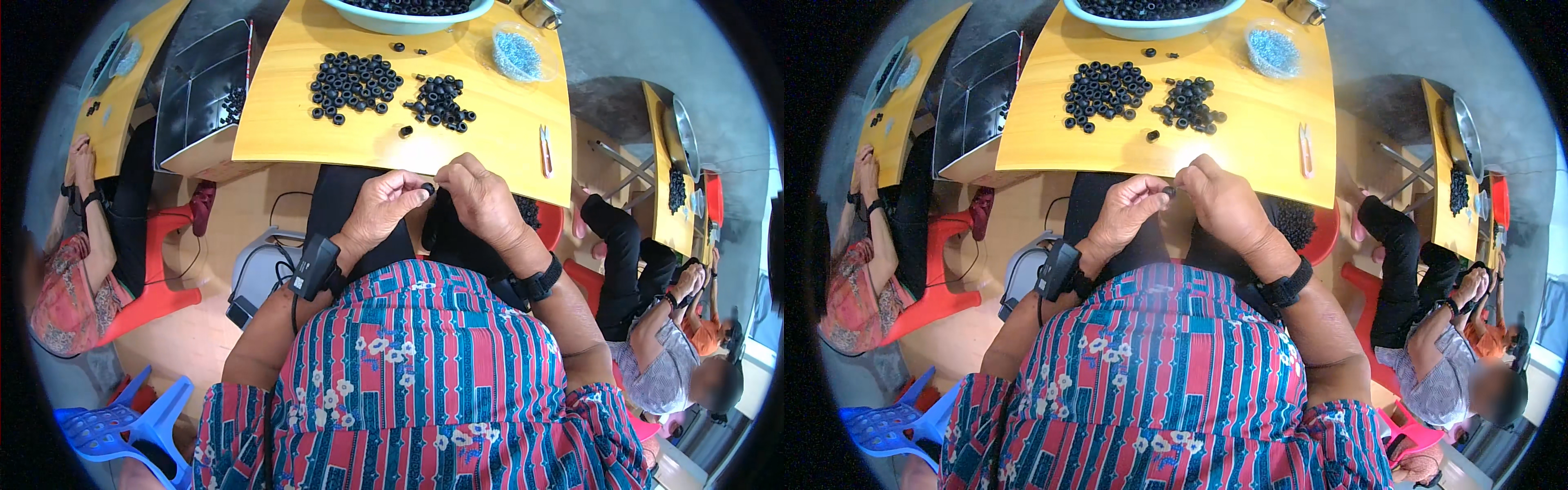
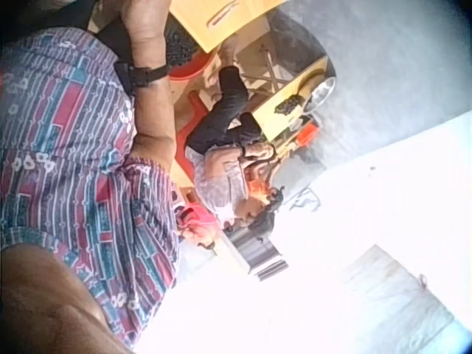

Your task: Manually assembling small blue pins into black plastic rings in a workshop setting.

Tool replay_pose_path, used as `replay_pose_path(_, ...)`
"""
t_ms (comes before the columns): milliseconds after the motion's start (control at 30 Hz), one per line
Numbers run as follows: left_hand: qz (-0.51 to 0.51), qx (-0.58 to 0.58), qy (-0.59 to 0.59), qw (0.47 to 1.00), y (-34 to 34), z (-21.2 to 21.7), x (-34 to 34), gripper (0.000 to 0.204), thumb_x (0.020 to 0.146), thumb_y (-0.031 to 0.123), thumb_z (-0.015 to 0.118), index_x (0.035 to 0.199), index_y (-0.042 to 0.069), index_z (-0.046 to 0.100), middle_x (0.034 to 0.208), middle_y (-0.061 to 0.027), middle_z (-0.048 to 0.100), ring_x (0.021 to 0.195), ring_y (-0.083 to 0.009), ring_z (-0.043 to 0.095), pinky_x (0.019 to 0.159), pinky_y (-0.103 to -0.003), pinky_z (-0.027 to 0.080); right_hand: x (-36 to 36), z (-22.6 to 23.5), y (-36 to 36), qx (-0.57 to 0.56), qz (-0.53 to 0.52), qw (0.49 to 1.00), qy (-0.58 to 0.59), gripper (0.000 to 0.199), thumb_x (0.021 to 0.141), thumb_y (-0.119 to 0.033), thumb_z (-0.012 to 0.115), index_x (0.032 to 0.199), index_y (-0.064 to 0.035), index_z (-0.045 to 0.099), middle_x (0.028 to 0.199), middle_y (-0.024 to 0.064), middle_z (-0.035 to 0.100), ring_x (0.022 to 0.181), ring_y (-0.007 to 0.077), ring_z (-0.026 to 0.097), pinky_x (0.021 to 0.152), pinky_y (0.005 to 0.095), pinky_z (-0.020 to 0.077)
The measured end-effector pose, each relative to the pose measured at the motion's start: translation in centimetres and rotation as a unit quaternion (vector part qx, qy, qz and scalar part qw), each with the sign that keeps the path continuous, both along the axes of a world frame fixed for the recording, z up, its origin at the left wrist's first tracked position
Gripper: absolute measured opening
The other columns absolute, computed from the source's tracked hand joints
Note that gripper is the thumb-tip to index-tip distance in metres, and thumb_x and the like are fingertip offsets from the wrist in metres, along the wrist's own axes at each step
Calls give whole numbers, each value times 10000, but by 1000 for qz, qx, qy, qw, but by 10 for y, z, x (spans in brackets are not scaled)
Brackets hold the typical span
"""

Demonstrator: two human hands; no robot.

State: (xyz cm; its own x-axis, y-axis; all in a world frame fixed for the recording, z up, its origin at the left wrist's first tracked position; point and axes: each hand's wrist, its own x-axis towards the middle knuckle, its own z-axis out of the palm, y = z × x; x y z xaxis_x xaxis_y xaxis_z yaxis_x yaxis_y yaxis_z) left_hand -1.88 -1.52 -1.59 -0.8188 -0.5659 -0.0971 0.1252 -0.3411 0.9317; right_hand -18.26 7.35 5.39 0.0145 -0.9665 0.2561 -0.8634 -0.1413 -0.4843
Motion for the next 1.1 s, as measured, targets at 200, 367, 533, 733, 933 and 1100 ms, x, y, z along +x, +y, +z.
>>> replay_pose_path(200, -1, -2, -8, 1000, -2, -1, 0, 173, 889, 102, 621, 1019, -11, 611, 918, -20, 623, 850, -67, 568, 770, -209, 472, 10, 8, 0, 11, 18, 990, 138, 237, 709, 10, 579, 936, -50, 548, 865, 110, 527, 706, 288, 603, 607, 374, 517)
replay_pose_path(367, 14, 17, -8, 1000, 1, -1, 0, 127, 886, 80, 602, 989, 9, 626, 859, 21, 613, 767, -37, 526, 694, -190, 431, 15, 7, -1, 8, -1, 996, 85, 212, 721, 18, 590, 924, -41, 579, 838, 112, 556, 708, 292, 606, 616, 363, 518)
replay_pose_path(533, 7, 42, -2, 999, 0, -4, 1, 139, 898, 88, 595, 1003, -1, 612, 906, -17, 624, 832, -68, 565, 766, -211, 463, 14, 1, -1, -7, -33, 997, -62, 164, 767, 51, 610, 912, -22, 632, 800, 125, 592, 712, 288, 612, 625, 337, 502)
replay_pose_path(733, 7, 116, 44, 992, -3, -9, 1, 152, 918, 122, 570, 1019, 11, 598, 905, -17, 620, 839, -75, 570, 779, -218, 466, 19, -5, 1, -15, -29, 992, -119, 303, 732, -51, 658, 1033, -86, 641, 868, 125, 604, 729, 305, 621, 653, 367, 518)
replay_pose_path(933, -2, 115, 51, 992, -3, -9, 0, 143, 913, 117, 578, 1022, 25, 591, 911, -1, 607, 838, -72, 571, 776, -215, 467, 8, -6, -5, -26, -59, 987, -146, 211, 749, -20, 643, 958, -48, 660, 808, 128, 606, 724, 295, 608, 649, 350, 502)
replay_pose_path(1100, -5, 91, 47, 995, -2, -10, -1, 138, 894, 105, 606, 1010, 30, 594, 913, 3, 606, 840, -74, 575, 783, -219, 468, -19, -18, -20, -74, -201, 975, -58, 156, 749, 27, 658, 894, -24, 676, 752, 99, 582, 637, 200, 587, 576, 295, 478)
